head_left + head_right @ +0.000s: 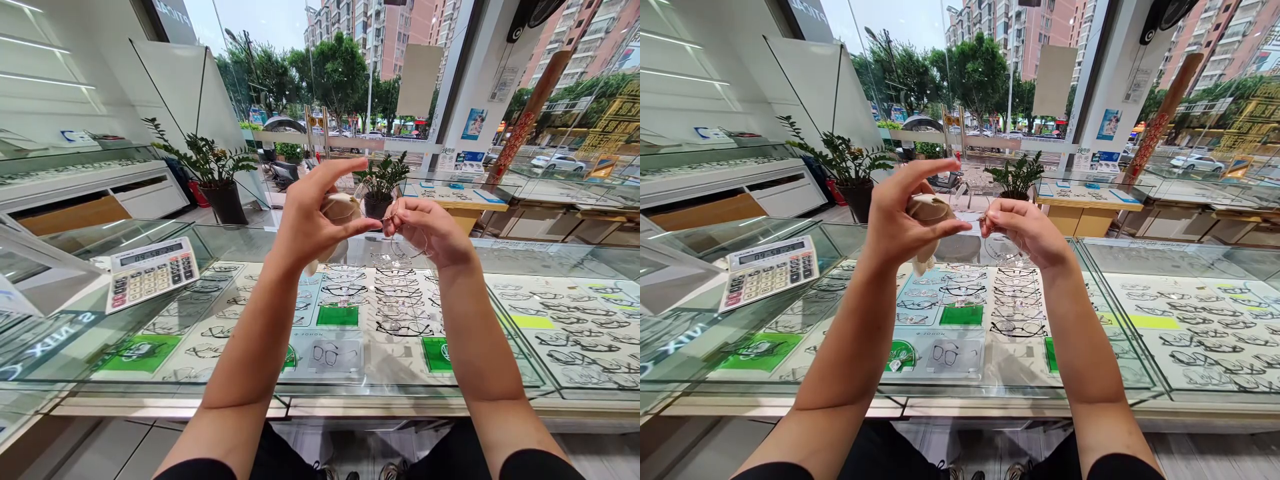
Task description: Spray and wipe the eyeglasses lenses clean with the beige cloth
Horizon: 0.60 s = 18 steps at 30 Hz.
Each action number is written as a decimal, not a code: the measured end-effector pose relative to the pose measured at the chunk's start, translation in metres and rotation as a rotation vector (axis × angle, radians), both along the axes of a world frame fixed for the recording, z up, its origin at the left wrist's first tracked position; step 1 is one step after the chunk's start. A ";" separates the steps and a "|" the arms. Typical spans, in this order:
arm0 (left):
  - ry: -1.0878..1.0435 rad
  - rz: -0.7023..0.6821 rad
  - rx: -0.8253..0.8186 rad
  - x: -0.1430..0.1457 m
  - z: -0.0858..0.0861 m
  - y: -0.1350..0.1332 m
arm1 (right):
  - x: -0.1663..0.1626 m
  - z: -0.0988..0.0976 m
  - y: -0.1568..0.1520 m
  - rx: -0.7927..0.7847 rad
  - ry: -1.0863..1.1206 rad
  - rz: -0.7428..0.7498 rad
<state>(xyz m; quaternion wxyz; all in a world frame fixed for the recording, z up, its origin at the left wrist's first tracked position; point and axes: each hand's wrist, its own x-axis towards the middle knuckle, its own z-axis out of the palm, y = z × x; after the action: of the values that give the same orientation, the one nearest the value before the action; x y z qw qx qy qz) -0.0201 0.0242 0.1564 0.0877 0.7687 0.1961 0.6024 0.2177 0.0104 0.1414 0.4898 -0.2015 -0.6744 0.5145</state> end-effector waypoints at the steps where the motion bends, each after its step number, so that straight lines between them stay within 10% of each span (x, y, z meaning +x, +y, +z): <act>1: 0.027 0.002 0.012 0.000 -0.001 0.000 | 0.000 0.000 -0.001 0.005 -0.008 0.004; 13: 0.126 0.083 0.251 0.002 0.000 -0.011 | 0.007 0.011 -0.017 0.120 -0.082 -0.035; 18: 0.015 0.163 0.370 0.005 0.004 -0.024 | 0.006 0.021 -0.038 0.308 0.053 -0.353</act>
<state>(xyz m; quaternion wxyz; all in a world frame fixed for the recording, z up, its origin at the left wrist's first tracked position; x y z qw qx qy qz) -0.0151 0.0000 0.1607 -0.1056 0.7577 0.1446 0.6276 0.2235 -0.0275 0.1623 0.6144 -0.2258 -0.6862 0.3172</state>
